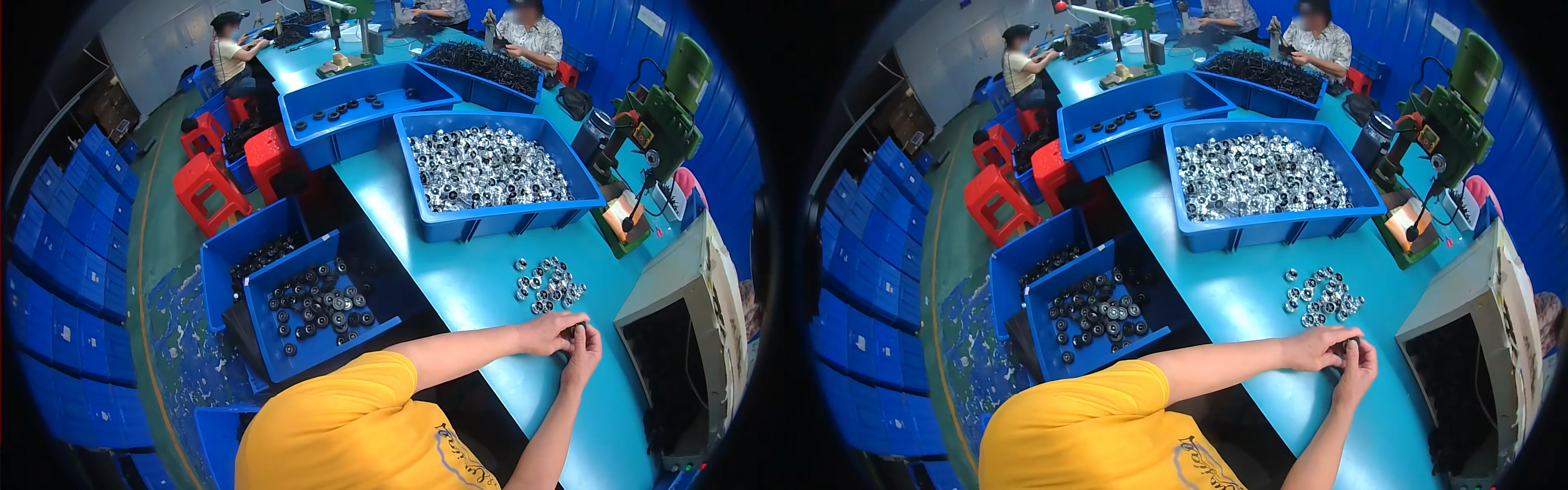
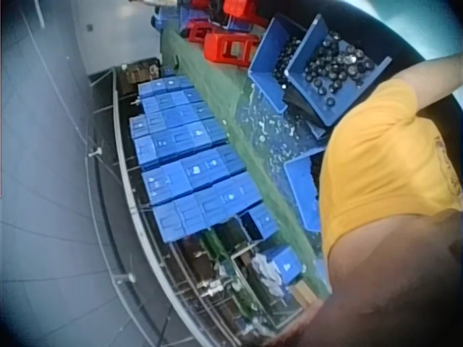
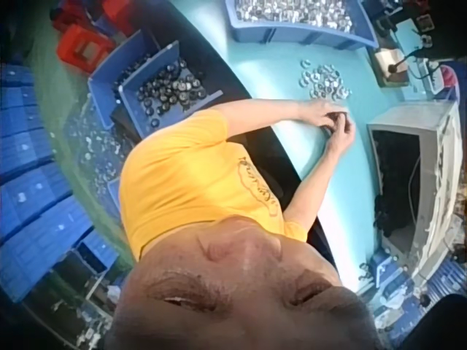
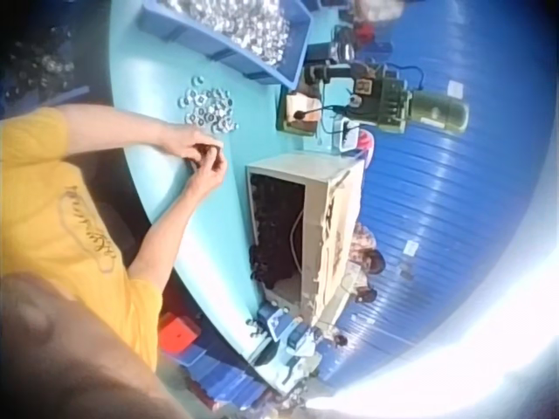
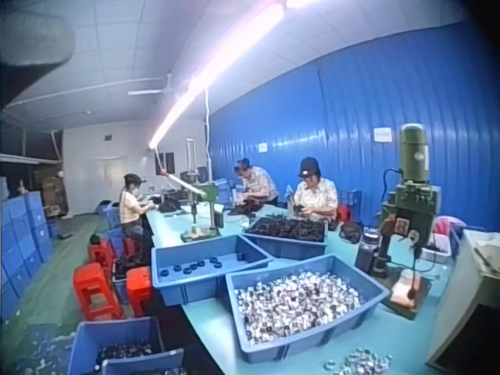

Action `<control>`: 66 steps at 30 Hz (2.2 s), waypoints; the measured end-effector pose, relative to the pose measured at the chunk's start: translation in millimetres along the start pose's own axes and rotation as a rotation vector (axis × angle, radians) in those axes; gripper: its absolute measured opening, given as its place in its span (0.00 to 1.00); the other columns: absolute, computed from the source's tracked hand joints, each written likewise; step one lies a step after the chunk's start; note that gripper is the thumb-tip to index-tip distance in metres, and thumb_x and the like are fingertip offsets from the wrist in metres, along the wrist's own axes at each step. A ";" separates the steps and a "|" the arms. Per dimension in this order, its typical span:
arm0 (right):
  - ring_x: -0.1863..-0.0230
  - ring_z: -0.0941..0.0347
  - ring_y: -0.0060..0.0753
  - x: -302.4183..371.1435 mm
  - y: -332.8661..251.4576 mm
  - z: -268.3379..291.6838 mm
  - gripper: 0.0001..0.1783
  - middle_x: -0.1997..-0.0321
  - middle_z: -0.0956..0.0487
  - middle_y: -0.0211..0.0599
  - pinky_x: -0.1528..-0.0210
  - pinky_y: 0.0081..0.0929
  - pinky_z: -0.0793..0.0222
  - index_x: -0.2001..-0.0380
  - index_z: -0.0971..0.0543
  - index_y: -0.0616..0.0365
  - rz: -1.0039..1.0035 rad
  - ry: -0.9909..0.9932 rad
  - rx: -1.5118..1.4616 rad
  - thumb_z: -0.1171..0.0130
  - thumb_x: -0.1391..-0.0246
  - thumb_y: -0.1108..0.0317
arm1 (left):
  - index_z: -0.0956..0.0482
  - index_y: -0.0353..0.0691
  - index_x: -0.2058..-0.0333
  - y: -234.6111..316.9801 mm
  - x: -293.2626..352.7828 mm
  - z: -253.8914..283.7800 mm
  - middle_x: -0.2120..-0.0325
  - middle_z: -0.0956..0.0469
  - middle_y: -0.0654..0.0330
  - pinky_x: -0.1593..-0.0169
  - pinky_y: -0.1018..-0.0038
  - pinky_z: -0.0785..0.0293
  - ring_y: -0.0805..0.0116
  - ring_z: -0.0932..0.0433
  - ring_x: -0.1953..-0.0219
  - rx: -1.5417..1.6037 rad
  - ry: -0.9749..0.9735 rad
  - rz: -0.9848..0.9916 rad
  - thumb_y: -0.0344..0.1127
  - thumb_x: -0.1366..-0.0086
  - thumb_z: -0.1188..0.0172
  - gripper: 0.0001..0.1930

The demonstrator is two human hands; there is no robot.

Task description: Assembling small metal ring components into black circular plastic housings at a factory workbench.

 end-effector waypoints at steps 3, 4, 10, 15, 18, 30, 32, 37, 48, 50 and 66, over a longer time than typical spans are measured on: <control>0.63 0.22 0.18 3.7 -8.0 -7.1 0.10 0.60 0.17 0.31 0.63 0.18 0.23 0.56 0.20 0.61 0.032 -0.023 -0.005 0.31 0.36 0.69 | 0.29 0.38 0.35 -4.2 -1.6 2.2 0.50 0.21 0.45 0.47 0.59 0.20 0.46 0.17 0.51 0.012 -0.015 0.029 0.24 0.37 0.36 0.30; 0.63 0.22 0.18 3.5 -8.3 -7.1 0.10 0.61 0.17 0.31 0.62 0.18 0.23 0.57 0.20 0.61 0.043 -0.024 0.005 0.31 0.36 0.69 | 0.29 0.39 0.35 -4.9 -0.8 0.7 0.51 0.20 0.45 0.48 0.58 0.20 0.46 0.17 0.51 0.020 0.001 0.034 0.24 0.38 0.35 0.31; 0.63 0.21 0.18 2.6 0.4 1.2 0.09 0.62 0.17 0.30 0.62 0.18 0.22 0.58 0.19 0.61 0.086 0.001 0.075 0.30 0.38 0.71 | 0.27 0.38 0.37 -7.5 1.0 -0.6 0.56 0.19 0.46 0.51 0.57 0.20 0.44 0.18 0.54 -0.061 0.023 -0.025 0.23 0.39 0.36 0.29; 0.61 0.20 0.20 5.1 -2.5 -6.2 0.10 0.61 0.16 0.32 0.61 0.20 0.20 0.56 0.19 0.62 0.021 0.011 0.010 0.30 0.38 0.71 | 0.27 0.39 0.39 -7.9 4.3 -2.2 0.59 0.19 0.48 0.55 0.56 0.21 0.45 0.18 0.58 -0.238 0.045 -0.089 0.23 0.39 0.36 0.28; 0.59 0.19 0.23 4.8 -2.5 -2.6 0.11 0.57 0.17 0.35 0.59 0.21 0.18 0.53 0.19 0.63 -0.065 -0.025 -0.129 0.32 0.36 0.72 | 0.26 0.40 0.38 -4.3 4.3 -2.7 0.61 0.20 0.50 0.55 0.58 0.21 0.48 0.18 0.59 -0.255 0.051 -0.130 0.24 0.39 0.36 0.28; 0.59 0.18 0.24 3.8 -8.5 3.4 0.13 0.54 0.16 0.35 0.57 0.22 0.18 0.49 0.18 0.65 -0.068 -0.116 -0.121 0.38 0.32 0.70 | 0.23 0.41 0.41 8.1 -4.7 9.2 0.59 0.16 0.56 0.51 0.71 0.22 0.70 0.18 0.58 0.203 -0.015 0.181 0.32 0.27 0.41 0.18; 0.59 0.18 0.24 5.2 -7.7 2.8 0.13 0.54 0.16 0.35 0.57 0.23 0.17 0.49 0.18 0.66 -0.077 -0.145 -0.150 0.38 0.31 0.69 | 0.21 0.40 0.45 10.7 -5.3 9.1 0.61 0.16 0.57 0.52 0.70 0.21 0.70 0.18 0.59 0.184 0.006 0.175 0.32 0.28 0.41 0.14; 0.58 0.17 0.26 3.0 0.2 1.7 0.13 0.55 0.15 0.37 0.55 0.25 0.16 0.49 0.18 0.67 -0.051 -0.185 -0.072 0.40 0.30 0.68 | 0.19 0.38 0.52 -4.8 -4.1 0.8 0.64 0.16 0.57 0.55 0.70 0.21 0.69 0.18 0.62 0.120 0.111 0.098 0.30 0.28 0.41 0.09; 0.63 0.20 0.21 5.4 -11.1 -0.9 0.16 0.60 0.16 0.33 0.61 0.21 0.23 0.51 0.17 0.65 -0.174 -0.075 -0.194 0.36 0.32 0.63 | 0.28 0.39 0.35 -5.1 -8.3 1.9 0.49 0.21 0.62 0.47 0.73 0.21 0.75 0.20 0.51 0.250 -0.050 0.227 0.26 0.35 0.34 0.30; 0.63 0.20 0.22 5.4 -14.7 3.7 0.16 0.60 0.15 0.34 0.60 0.21 0.22 0.51 0.17 0.66 -0.186 -0.087 -0.248 0.36 0.32 0.62 | 0.29 0.39 0.33 -4.9 -10.0 -3.7 0.48 0.21 0.62 0.46 0.74 0.21 0.74 0.20 0.50 0.401 -0.084 0.313 0.24 0.35 0.34 0.31; 0.61 0.18 0.25 7.8 -16.0 -5.3 0.13 0.61 0.15 0.37 0.58 0.26 0.17 0.56 0.18 0.65 -0.099 -0.045 -0.132 0.29 0.44 0.77 | 0.25 0.36 0.37 8.4 -3.6 -8.7 0.53 0.16 0.58 0.48 0.71 0.18 0.72 0.16 0.52 -0.206 -0.078 0.154 0.23 0.32 0.35 0.25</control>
Point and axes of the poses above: each hand's wrist, its own x-axis away from the middle knuckle, its own z-axis out of the back of the hand, y = z × x, the point moved 2 cm from there along -x, towards the middle knuckle
